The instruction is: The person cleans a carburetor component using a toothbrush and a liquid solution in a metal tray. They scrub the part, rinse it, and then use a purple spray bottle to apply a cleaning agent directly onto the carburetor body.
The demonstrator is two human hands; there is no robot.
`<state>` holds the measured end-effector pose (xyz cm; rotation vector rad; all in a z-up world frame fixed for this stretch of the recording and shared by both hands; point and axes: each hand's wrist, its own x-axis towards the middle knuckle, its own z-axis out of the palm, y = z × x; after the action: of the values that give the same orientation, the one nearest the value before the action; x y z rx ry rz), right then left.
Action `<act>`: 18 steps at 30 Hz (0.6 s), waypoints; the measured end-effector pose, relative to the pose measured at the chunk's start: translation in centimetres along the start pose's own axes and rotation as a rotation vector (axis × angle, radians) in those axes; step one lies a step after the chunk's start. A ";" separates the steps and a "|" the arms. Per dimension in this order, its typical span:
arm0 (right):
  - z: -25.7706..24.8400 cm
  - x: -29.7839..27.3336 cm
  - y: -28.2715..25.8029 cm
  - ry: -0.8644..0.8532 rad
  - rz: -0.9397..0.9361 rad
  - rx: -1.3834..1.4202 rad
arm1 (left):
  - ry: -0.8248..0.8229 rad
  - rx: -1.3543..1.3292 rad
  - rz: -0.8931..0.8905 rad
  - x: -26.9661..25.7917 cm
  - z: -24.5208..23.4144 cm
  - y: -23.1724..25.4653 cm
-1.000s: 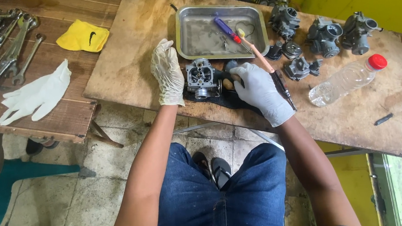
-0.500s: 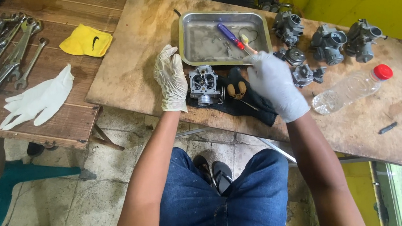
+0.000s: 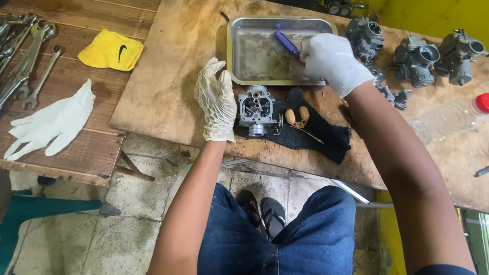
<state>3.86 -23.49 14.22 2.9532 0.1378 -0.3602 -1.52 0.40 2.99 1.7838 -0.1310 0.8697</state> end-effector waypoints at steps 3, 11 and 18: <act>-0.2 -0.5 1.0 0.055 0.042 0.169 | 0.019 -0.012 0.066 0.3 -0.1 0.4; -0.3 -6.5 3.3 0.294 -0.171 0.382 | 0.005 -0.056 0.020 0.3 0.1 -0.2; 11.9 -14.0 3.1 0.757 -0.412 0.307 | 0.010 -0.112 -0.051 -0.2 -0.7 0.3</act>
<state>-12.08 -29.62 6.70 3.1677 0.8476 0.7798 -2.15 0.81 3.15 1.6712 -0.1247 0.8184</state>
